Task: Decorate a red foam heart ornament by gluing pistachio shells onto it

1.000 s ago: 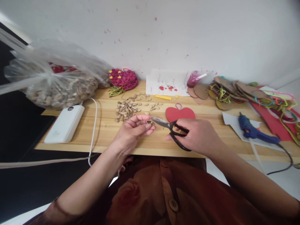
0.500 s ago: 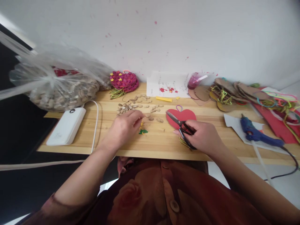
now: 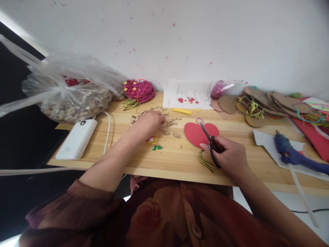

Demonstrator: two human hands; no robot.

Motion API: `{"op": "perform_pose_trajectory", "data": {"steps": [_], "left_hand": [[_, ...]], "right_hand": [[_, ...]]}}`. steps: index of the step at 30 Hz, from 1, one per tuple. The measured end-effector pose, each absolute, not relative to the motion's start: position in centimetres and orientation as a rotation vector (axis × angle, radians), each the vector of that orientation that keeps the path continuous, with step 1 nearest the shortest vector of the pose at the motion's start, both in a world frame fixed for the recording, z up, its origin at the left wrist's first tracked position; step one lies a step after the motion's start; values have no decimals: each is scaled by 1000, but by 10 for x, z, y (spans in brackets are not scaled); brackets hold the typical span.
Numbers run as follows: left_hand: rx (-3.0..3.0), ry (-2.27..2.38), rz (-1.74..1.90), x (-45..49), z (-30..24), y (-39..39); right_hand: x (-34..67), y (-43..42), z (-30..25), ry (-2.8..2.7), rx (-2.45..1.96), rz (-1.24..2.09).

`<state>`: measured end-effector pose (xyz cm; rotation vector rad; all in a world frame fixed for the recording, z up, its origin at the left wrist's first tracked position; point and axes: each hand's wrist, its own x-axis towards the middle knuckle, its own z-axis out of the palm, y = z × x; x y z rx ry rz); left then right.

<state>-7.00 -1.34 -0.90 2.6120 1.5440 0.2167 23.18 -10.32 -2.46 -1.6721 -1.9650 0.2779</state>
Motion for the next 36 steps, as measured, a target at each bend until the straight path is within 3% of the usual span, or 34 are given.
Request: {"op": "perform_pose_trajectory", "data": {"steps": [9, 23, 36], "left_hand": [[2358, 1707, 605, -112, 4, -19], [2547, 1476, 483, -99, -14, -26], [1965, 1601, 527, -99, -12, -10]], "right_hand": [[233, -102, -26, -1888, -1645, 385], [235, -101, -31, -1970, -1624, 309], [239, -99, -34, -2032, -1574, 277]]}}
